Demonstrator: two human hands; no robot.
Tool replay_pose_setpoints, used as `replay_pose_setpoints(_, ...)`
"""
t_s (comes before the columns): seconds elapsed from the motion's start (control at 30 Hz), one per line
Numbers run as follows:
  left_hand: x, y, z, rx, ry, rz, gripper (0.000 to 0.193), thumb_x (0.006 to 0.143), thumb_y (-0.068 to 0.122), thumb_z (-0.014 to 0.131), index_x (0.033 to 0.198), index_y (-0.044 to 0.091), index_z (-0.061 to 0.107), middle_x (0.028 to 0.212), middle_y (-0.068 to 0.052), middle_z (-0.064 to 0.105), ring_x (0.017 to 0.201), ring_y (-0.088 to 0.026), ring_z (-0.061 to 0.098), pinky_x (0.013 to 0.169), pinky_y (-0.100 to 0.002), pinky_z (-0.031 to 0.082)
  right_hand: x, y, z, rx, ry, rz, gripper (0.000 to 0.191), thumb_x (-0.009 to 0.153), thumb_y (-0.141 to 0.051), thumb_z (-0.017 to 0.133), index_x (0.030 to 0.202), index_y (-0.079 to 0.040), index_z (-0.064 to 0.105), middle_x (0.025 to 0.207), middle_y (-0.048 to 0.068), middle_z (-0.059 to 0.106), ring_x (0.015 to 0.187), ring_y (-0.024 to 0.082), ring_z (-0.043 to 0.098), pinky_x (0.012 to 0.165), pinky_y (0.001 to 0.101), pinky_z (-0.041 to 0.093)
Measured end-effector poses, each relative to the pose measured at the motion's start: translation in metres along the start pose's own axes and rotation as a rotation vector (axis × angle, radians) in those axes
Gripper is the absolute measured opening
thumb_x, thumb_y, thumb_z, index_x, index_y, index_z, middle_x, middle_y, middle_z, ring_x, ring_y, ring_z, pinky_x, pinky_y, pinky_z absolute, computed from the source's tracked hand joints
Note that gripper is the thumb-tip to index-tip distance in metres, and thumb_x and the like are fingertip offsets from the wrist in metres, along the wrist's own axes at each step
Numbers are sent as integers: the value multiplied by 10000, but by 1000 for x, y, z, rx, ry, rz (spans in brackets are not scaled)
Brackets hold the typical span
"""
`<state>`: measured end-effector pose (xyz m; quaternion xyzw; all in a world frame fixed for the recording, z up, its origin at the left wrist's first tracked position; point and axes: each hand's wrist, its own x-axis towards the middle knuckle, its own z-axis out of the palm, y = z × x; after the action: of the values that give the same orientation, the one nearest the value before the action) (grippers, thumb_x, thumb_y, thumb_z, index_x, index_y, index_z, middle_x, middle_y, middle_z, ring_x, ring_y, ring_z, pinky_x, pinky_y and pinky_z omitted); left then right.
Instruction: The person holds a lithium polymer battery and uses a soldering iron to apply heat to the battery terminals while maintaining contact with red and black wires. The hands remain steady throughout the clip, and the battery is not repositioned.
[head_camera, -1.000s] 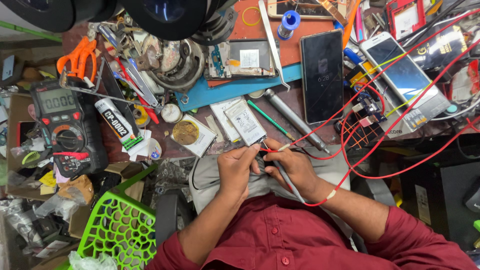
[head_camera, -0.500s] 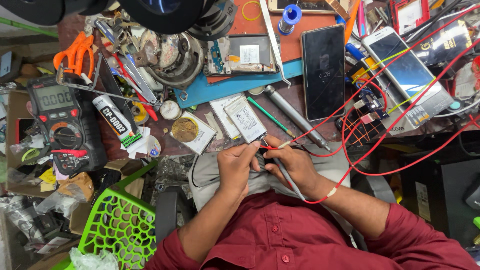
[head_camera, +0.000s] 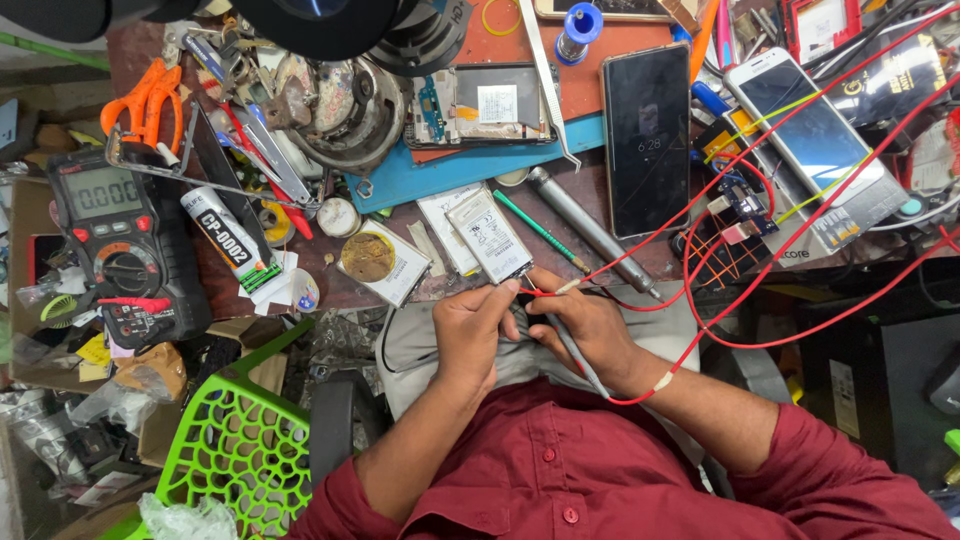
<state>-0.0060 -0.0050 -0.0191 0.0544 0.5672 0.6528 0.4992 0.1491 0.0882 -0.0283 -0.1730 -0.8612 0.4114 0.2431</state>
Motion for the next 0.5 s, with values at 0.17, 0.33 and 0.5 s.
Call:
replay_pose_setpoints(0.17,0,2,0,17,0,5,228,934,71,713,725,-19,733,566,-31,610,482,-82,508,481,-238,351,1,0,0,10,-1,-10,334,924,-161,754,1172,-99,539,1443,216,586,1080,403,703,815,410,580)
replay_pose_setpoints(0.33,0,3,0,22,-2,6,240,941,73,714,722,-23,727,565,-32,611,483,-82,512,486,-240,353,1,1,1,13,-3,-6,326,925,-167,755,1164,-103,543,1440,214,588,1070,403,702,811,420,582)
replay_pose_setpoints(0.5,0,2,0,7,2,5,222,937,63,715,733,-24,733,565,-35,610,480,-82,509,484,-238,350,1,1,0,20,-3,-26,325,935,-162,743,1172,-102,528,1457,223,570,1097,421,691,816,422,580)
